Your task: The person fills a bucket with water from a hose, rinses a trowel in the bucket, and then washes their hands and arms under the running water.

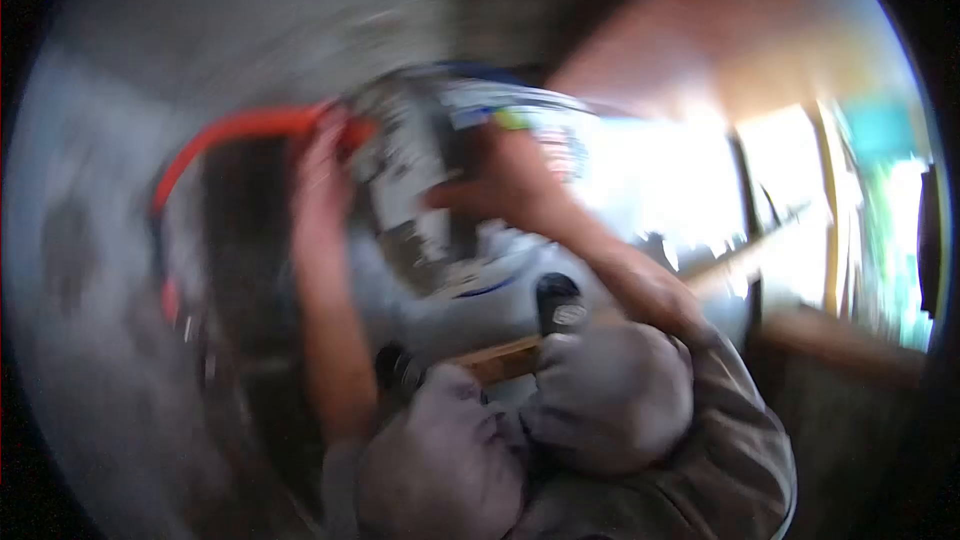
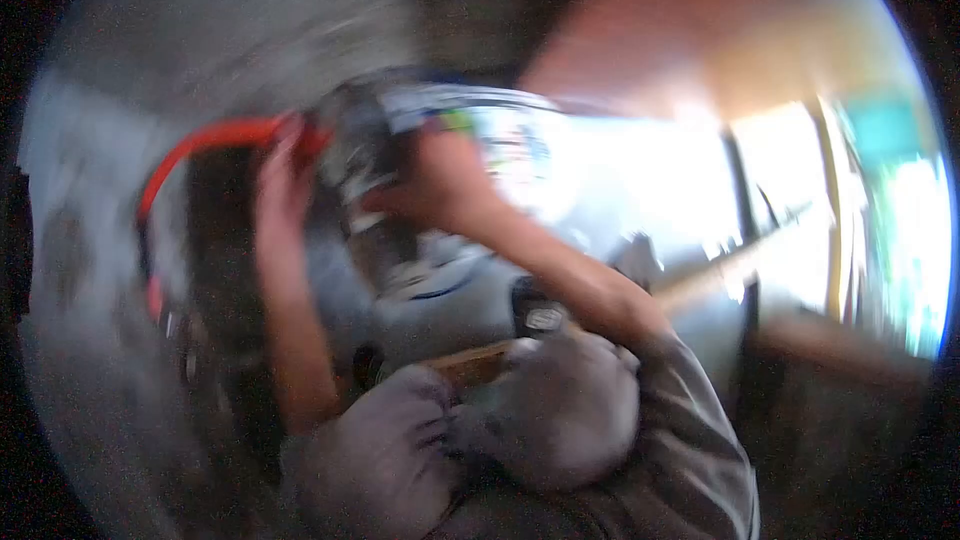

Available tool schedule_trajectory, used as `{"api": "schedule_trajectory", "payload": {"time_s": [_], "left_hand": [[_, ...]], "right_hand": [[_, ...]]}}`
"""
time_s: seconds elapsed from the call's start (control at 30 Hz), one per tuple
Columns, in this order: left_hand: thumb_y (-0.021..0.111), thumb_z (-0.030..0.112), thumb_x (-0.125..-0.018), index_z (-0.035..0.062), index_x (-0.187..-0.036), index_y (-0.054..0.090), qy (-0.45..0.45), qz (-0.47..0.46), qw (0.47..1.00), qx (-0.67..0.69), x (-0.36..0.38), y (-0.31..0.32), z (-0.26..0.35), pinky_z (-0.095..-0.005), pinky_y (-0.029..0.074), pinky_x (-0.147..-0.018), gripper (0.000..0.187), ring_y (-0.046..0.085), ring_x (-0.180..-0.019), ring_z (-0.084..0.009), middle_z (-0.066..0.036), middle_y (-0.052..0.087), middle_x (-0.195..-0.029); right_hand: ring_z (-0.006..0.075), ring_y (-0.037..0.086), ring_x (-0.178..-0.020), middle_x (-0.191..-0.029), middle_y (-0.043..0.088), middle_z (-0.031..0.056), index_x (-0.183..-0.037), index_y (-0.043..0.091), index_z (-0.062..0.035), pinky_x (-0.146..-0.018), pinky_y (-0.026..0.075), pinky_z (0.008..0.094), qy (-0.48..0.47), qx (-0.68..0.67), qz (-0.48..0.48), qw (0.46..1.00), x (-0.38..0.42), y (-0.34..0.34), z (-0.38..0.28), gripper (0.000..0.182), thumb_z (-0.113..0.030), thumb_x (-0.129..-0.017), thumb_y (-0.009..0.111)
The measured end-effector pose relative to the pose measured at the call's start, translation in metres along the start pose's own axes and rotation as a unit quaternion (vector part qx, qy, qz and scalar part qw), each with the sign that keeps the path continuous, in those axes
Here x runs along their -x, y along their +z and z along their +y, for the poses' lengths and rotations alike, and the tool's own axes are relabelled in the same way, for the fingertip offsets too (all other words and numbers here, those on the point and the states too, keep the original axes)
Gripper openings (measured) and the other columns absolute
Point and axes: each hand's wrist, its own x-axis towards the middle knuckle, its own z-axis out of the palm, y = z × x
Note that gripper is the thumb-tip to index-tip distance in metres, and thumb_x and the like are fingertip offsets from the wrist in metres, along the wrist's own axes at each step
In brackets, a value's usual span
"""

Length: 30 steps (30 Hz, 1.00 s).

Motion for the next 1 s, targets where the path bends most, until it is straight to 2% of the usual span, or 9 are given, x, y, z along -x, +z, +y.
{"api": "schedule_trajectory", "payload": {"time_s": [0.03, 0.07, 0.1, 0.17, 0.47, 0.67, 0.8, 0.83, 1.0], "left_hand": [[0.065, 0.019, -0.096, 0.0079, -0.131, 0.057, -0.036, 0.013, 0.999, -0.03, 0.004, 0.003, 0.008, -0.0417, 0.049, -0.098, 0.038, 0.061, -0.113, -0.0228, -0.009, 0.065, -0.122], [0.065, 0.022, -0.096, 0.0073, -0.136, 0.051, -0.016, -0.033, 0.999, -0.025, 0.0, -0.004, 0.006, -0.0416, 0.05, -0.098, 0.045, 0.06, -0.114, -0.0231, -0.011, 0.064, -0.124], [0.064, 0.022, -0.097, 0.007, -0.138, 0.047, -0.017, -0.04, 0.998, -0.048, -0.005, -0.007, 0.007, -0.0414, 0.05, -0.097, 0.048, 0.06, -0.114, -0.0238, -0.011, 0.063, -0.123], [0.064, 0.022, -0.097, 0.0062, -0.138, 0.046, -0.015, -0.055, 0.998, -0.023, -0.001, -0.004, 0.008, -0.0403, 0.051, -0.096, 0.048, 0.06, -0.114, -0.0241, -0.01, 0.061, -0.123], [0.065, 0.018, -0.096, 0.0056, -0.132, 0.048, -0.023, -0.075, 0.997, -0.01, -0.004, 0.002, 0.008, -0.0388, 0.054, -0.092, 0.041, 0.062, -0.108, -0.0238, -0.011, 0.062, -0.117], [0.067, 0.018, -0.095, 0.0064, -0.129, 0.05, -0.026, -0.09, 0.996, -0.009, -0.003, 0.0, 0.0, -0.0405, 0.055, -0.091, 0.04, 0.062, -0.105, -0.0242, -0.011, 0.063, -0.115], [0.068, 0.015, -0.094, 0.0057, -0.127, 0.051, -0.021, -0.085, 0.996, 0.001, 0.0, -0.001, 0.0, -0.0402, 0.056, -0.089, 0.038, 0.064, -0.103, -0.0243, -0.011, 0.064, -0.112], [0.067, 0.013, -0.094, 0.0054, -0.127, 0.052, -0.016, -0.095, 0.995, 0.008, 0.0, -0.002, 0.0, -0.0398, 0.057, -0.087, 0.037, 0.065, -0.102, -0.0242, -0.011, 0.065, -0.112], [0.066, 0.01, -0.094, 0.005, -0.126, 0.053, -0.021, -0.065, 0.998, 0.009, 0.008, 0.002, 0.003, -0.0384, 0.058, -0.085, 0.035, 0.066, -0.1, -0.0232, -0.011, 0.066, -0.11]], "right_hand": [[0.032, 0.071, -0.078, -0.084, 0.07, 0.0182, -0.085, 0.069, 0.0024, -0.07, 0.057, 0.0417, -0.029, 0.096, 0.018, 0.995, -0.001, 0.009, 0.002, 0.057, -0.049, -0.066, 0.086], [0.0359, 0.07, -0.077, -0.082, 0.069, 0.0221, -0.094, 0.066, 0.0069, -0.072, 0.055, 0.0436, -0.064, 0.12, 0.04, 0.99, 0.007, 0.009, 0.003, 0.073, -0.059, -0.066, 0.081], [0.0368, 0.071, -0.079, -0.081, 0.068, 0.0232, -0.109, 0.056, 0.0136, -0.07, 0.055, 0.0433, -0.069, 0.114, 0.082, 0.988, 0.012, 0.014, 0.005, 0.084, -0.056, -0.069, 0.081], [0.0372, 0.071, -0.079, -0.082, 0.068, 0.0221, -0.118, 0.045, 0.0181, -0.068, 0.055, 0.0431, -0.103, 0.145, 0.097, 0.979, 0.019, 0.021, 0.003, 0.091, -0.053, -0.072, 0.08], [0.0363, 0.071, -0.079, -0.082, 0.067, 0.0196, -0.115, 0.046, 0.017, -0.069, 0.054, 0.0413, -0.127, 0.149, 0.099, 0.976, 0.003, 0.04, 0.01, 0.079, -0.045, -0.078, 0.078], [0.0363, 0.071, -0.08, -0.083, 0.067, 0.02, -0.113, 0.046, 0.0156, -0.07, 0.054, 0.0415, -0.095, 0.145, 0.052, 0.983, 0.001, 0.038, 0.007, 0.076, -0.046, -0.079, 0.077], [0.0359, 0.071, -0.081, -0.081, 0.068, 0.0194, -0.113, 0.047, 0.015, -0.07, 0.054, 0.0416, -0.138, 0.202, 0.11, 0.963, 0.001, 0.05, 0.018, 0.077, -0.048, -0.08, 0.076], [0.0356, 0.072, -0.079, -0.08, 0.068, 0.0188, -0.111, 0.048, 0.0142, -0.068, 0.055, 0.0418, -0.108, 0.187, 0.068, 0.974, 0.005, 0.039, 0.01, 0.076, -0.049, -0.079, 0.076], [0.0387, 0.071, -0.074, -0.075, 0.066, 0.0201, -0.107, 0.049, 0.0117, -0.064, 0.054, 0.0442, -0.125, 0.178, 0.1, 0.971, 0.001, 0.046, 0.016, 0.072, -0.049, -0.079, 0.077]]}}
